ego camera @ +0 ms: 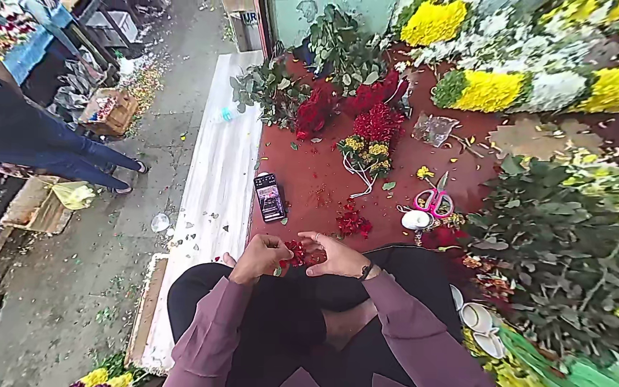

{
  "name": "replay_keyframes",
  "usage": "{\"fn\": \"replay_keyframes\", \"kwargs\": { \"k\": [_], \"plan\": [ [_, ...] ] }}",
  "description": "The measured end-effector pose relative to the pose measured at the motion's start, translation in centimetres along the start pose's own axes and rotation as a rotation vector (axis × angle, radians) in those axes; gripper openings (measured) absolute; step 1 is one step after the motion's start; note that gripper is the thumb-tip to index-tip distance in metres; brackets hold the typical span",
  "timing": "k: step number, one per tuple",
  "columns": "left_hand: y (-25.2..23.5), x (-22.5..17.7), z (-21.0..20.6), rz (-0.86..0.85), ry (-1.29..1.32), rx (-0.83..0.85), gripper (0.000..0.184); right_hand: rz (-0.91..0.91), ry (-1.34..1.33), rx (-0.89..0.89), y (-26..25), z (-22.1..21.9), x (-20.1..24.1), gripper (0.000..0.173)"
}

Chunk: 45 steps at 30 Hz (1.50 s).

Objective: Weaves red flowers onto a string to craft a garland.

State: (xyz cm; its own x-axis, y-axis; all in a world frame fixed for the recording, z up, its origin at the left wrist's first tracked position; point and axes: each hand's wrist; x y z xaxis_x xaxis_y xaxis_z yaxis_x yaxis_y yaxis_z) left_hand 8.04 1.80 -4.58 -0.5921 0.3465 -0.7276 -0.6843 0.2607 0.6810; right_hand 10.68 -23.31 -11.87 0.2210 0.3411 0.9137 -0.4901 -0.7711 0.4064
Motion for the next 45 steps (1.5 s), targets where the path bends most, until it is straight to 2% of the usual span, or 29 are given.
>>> {"fn": "replay_keyframes", "kwargs": {
  "k": [1,4,6,8,10,13,15,16,18,19,21,22,24,27,30,33,35,38,40,42,45],
  "plan": [
    [0.0,0.0,0.1,0.009,0.023,-0.020,0.016,-0.014,-0.016,-0.005,-0.1,-0.1,-0.1,0.088],
    [0.3,-0.1,0.6,0.032,0.074,-0.080,0.016,0.011,-0.004,-0.165,0.4,1.3,0.5,0.029],
    [0.3,-0.2,0.7,0.042,0.082,-0.115,0.015,0.058,-0.001,-0.157,1.1,2.3,0.8,0.017],
    [0.1,0.0,0.7,0.066,0.009,-0.163,0.015,0.130,0.018,-0.028,1.7,2.1,1.3,0.017],
    [-0.2,0.3,0.6,0.108,-0.186,-0.214,0.016,0.237,-0.017,0.071,1.8,1.0,2.1,0.017],
    [0.2,-0.5,-0.3,0.165,-0.536,-0.158,0.020,0.422,-0.156,-0.065,1.4,-0.1,3.3,0.013],
    [1.0,-1.6,-0.8,0.102,-0.641,0.025,0.021,0.446,-0.196,-0.211,0.4,0.1,3.2,0.012],
    [1.3,-2.0,-0.9,-0.015,-0.596,0.143,0.019,0.427,-0.226,-0.248,-0.3,0.2,2.7,0.012],
    [1.4,-2.5,-1.0,-0.296,-0.312,0.309,0.017,0.357,-0.317,-0.240,-1.3,0.1,1.3,0.012],
    [1.3,-2.6,-1.1,-0.423,-0.151,0.286,0.017,0.344,-0.390,-0.229,-1.6,-0.5,0.4,0.012],
    [0.8,-2.7,-1.3,-0.541,0.076,0.075,0.015,0.361,-0.456,-0.238,-1.3,-2.4,-0.8,0.011],
    [0.4,-2.4,-1.1,-0.534,0.104,-0.068,0.014,0.324,-0.442,-0.188,-1.1,-2.8,0.2,0.009],
    [-0.2,-1.6,-0.6,-0.406,0.025,-0.327,0.016,0.333,-0.312,-0.043,-0.7,-2.8,2.4,0.010],
    [-0.4,-0.3,-0.5,-0.165,-0.069,-0.457,0.017,0.415,-0.210,-0.017,-0.4,-3.4,3.5,0.011],
    [-0.4,-0.3,-0.7,-0.083,-0.133,-0.414,0.017,0.442,-0.174,-0.037,-0.2,-3.6,3.7,0.012],
    [-0.3,-0.3,-0.4,-0.090,-0.142,-0.334,0.017,0.453,-0.250,-0.184,1.1,-1.6,4.0,0.013],
    [0.1,-0.6,-0.1,-0.108,-0.088,-0.232,0.017,0.390,-0.328,-0.317,1.8,0.6,3.5,0.012],
    [0.5,-1.3,-0.2,-0.129,0.016,-0.039,0.015,0.266,-0.406,-0.397,2.2,2.9,2.0,0.011],
    [0.5,-1.5,-0.2,-0.093,0.002,0.006,0.020,0.227,-0.407,-0.377,2.3,3.3,1.7,0.010],
    [0.3,-1.0,-0.1,-0.046,-0.061,-0.028,0.022,0.224,-0.355,-0.301,2.4,3.2,1.8,0.012],
    [0.3,-0.3,0.6,0.000,-0.163,-0.081,0.020,0.313,-0.215,-0.139,2.4,2.7,2.6,0.014]
  ]
}}
Point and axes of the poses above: each hand's wrist, its own y-axis away from the middle knuckle, its own z-axis out of the back of the hand, x = y × z, and after that the axes turned 8 degrees about x, right-handed
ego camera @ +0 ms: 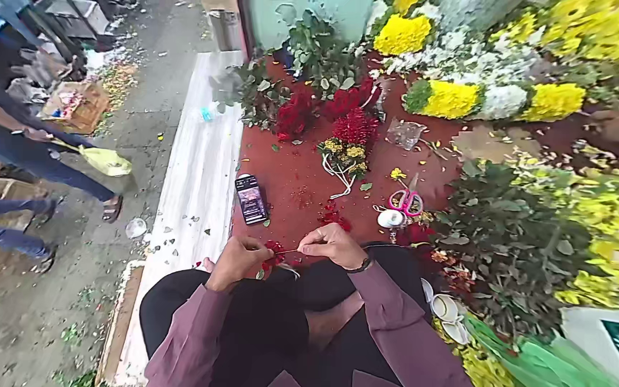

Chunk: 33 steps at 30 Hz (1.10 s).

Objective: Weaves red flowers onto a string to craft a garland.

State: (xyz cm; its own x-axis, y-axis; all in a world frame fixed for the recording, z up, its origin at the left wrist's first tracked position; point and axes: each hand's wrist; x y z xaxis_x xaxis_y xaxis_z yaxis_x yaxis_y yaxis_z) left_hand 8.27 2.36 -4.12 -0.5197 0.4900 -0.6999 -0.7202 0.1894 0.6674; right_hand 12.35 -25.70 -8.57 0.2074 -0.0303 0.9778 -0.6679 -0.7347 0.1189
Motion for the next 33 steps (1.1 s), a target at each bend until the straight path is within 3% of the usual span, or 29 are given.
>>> {"fn": "replay_keyframes", "kwargs": {
  "k": [4,8,10,12,15,18,21,23,25,28,30,33],
  "plan": [
    [0.0,0.3,0.6,-0.090,-0.089,0.028,0.020,0.096,0.104,0.045,0.6,-1.0,0.8,0.014],
    [-0.3,1.9,0.9,-0.101,-0.185,0.018,0.027,-0.080,0.305,-0.094,3.2,-0.6,1.7,0.016],
    [-0.1,2.2,0.9,-0.079,-0.189,0.021,0.025,-0.089,0.442,-0.246,6.6,0.8,2.0,0.018],
    [0.2,2.3,0.6,-0.088,-0.198,0.031,0.023,-0.150,0.475,-0.527,11.0,3.5,2.5,0.019],
    [0.7,1.8,0.1,-0.110,-0.183,0.036,0.020,-0.384,0.673,-0.900,17.0,10.4,1.9,0.021],
    [1.0,0.9,-0.2,-0.122,-0.157,0.055,0.018,-0.586,0.839,-0.768,20.0,16.4,0.8,0.028],
    [1.1,1.3,0.1,-0.118,-0.154,0.052,0.020,-0.858,0.934,-0.513,21.1,19.0,0.0,0.026],
    [1.2,1.7,0.5,-0.140,-0.130,0.030,0.020,-0.964,1.010,-0.468,21.8,20.0,0.3,0.023],
    [1.4,1.7,0.6,-0.142,-0.106,0.029,0.018,-0.962,0.997,-0.511,23.5,20.0,0.1,0.020],
    [1.3,1.4,0.7,-0.138,-0.117,0.027,0.018,-0.820,0.910,-0.596,25.1,18.2,0.1,0.013],
    [1.1,1.5,0.4,-0.137,-0.131,0.041,0.020,-0.782,0.971,-0.508,25.7,17.0,-0.5,0.014],
    [1.1,1.6,0.2,-0.139,-0.129,0.055,0.019,-0.891,1.244,-0.279,25.7,16.1,-2.5,0.049]
  ]
}}
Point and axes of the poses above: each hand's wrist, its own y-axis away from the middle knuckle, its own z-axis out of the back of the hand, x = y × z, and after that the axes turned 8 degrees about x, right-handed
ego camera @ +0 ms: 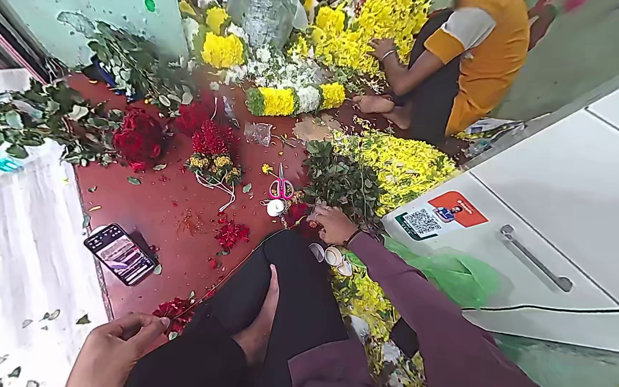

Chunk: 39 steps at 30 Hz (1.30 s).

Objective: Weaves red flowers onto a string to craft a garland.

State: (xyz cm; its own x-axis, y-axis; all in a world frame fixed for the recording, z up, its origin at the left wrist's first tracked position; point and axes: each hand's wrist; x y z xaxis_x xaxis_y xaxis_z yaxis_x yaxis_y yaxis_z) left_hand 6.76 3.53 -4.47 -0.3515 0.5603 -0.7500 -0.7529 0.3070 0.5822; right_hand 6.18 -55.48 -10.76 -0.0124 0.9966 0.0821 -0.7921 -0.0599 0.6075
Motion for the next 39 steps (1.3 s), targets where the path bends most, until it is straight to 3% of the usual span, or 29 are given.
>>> {"fn": "replay_keyframes", "kwargs": {
  "k": [2,8,16,19,21,23,25,30,39],
  "plan": [
    [0.0,0.2,-0.1,-0.005,-0.004,-0.004,0.019,-0.034,0.152,0.011,-0.7,-0.8,0.3,0.064],
    [-0.2,0.4,0.0,0.010,-0.033,-0.032,0.020,0.065,0.268,0.017,-1.6,0.3,-0.1,0.054],
    [-0.1,-0.1,-0.1,-0.010,-0.021,-0.007,0.020,0.090,-0.310,-0.063,-0.1,1.4,-4.8,0.044],
    [0.1,-0.1,0.0,-0.004,-0.014,-0.001,0.019,0.123,-0.506,-0.080,0.9,2.0,-5.4,0.017],
    [0.0,-0.1,-0.1,0.006,-0.011,0.003,0.019,0.046,-0.426,-0.100,0.9,1.8,-6.4,0.011],
    [-0.1,0.0,-0.1,0.009,-0.010,0.004,0.019,-0.073,-0.253,0.003,0.3,1.3,-7.4,0.010],
    [-0.1,0.1,0.0,0.006,-0.027,-0.001,0.019,-0.067,-0.105,0.082,-0.5,0.5,-7.8,0.009],
    [-0.1,0.0,0.0,0.011,-0.035,0.005,0.019,-0.008,0.189,0.169,-0.6,0.6,-5.3,0.030],
    [0.1,-0.3,0.0,0.002,-0.036,0.006,0.020,-0.041,0.156,0.193,-1.0,0.6,-5.4,0.027]
  ]
}}
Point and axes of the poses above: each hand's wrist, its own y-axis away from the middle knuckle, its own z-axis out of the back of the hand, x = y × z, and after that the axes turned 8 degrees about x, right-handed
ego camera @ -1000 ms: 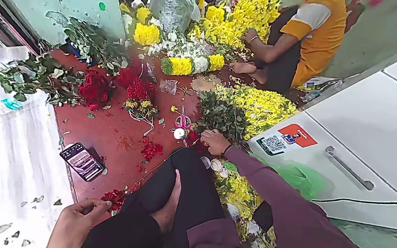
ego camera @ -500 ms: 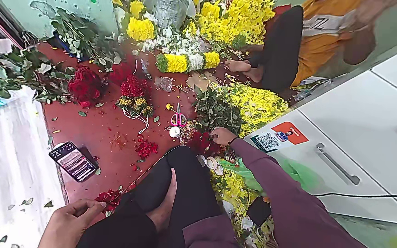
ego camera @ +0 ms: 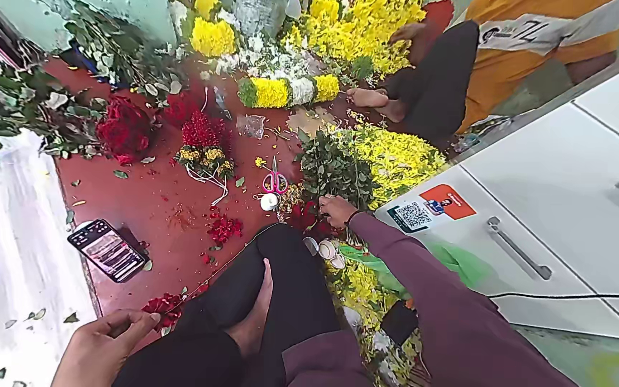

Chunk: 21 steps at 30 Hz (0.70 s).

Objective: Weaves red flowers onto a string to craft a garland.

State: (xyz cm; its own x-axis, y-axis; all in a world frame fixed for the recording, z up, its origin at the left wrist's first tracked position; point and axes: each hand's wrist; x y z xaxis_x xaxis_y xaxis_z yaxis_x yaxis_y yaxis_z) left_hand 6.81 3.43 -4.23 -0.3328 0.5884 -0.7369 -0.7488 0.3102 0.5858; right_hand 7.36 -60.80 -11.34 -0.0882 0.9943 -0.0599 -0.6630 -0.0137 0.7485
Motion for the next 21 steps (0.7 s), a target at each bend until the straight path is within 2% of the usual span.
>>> {"fn": "replay_keyframes", "kwargs": {
  "k": [3,7,11,15,18,21],
  "plan": [
    [0.1,0.1,-0.1,0.000,0.018,-0.012,0.019,0.071,-0.344,-0.234,-0.3,-0.8,-0.8,0.020],
    [0.0,0.1,-0.1,0.003,0.034,-0.008,0.019,-0.083,-1.047,-0.465,0.2,-1.5,0.5,0.039],
    [-0.1,0.1,-0.3,0.001,0.037,0.002,0.019,-0.180,-1.305,-0.564,-0.7,-3.2,1.1,0.054],
    [-0.3,-0.1,-0.4,0.008,0.021,-0.009,0.019,-0.128,-1.199,-0.634,-0.9,-3.0,2.2,0.054],
    [-0.4,-0.7,-0.6,0.021,-0.016,0.010,0.019,-0.134,-0.879,-0.641,-0.5,-2.8,2.9,0.064],
    [0.1,-2.0,-0.4,0.052,-0.010,0.039,0.019,-0.024,-0.491,-0.630,-0.3,-2.0,4.3,0.056]
  ]
}}
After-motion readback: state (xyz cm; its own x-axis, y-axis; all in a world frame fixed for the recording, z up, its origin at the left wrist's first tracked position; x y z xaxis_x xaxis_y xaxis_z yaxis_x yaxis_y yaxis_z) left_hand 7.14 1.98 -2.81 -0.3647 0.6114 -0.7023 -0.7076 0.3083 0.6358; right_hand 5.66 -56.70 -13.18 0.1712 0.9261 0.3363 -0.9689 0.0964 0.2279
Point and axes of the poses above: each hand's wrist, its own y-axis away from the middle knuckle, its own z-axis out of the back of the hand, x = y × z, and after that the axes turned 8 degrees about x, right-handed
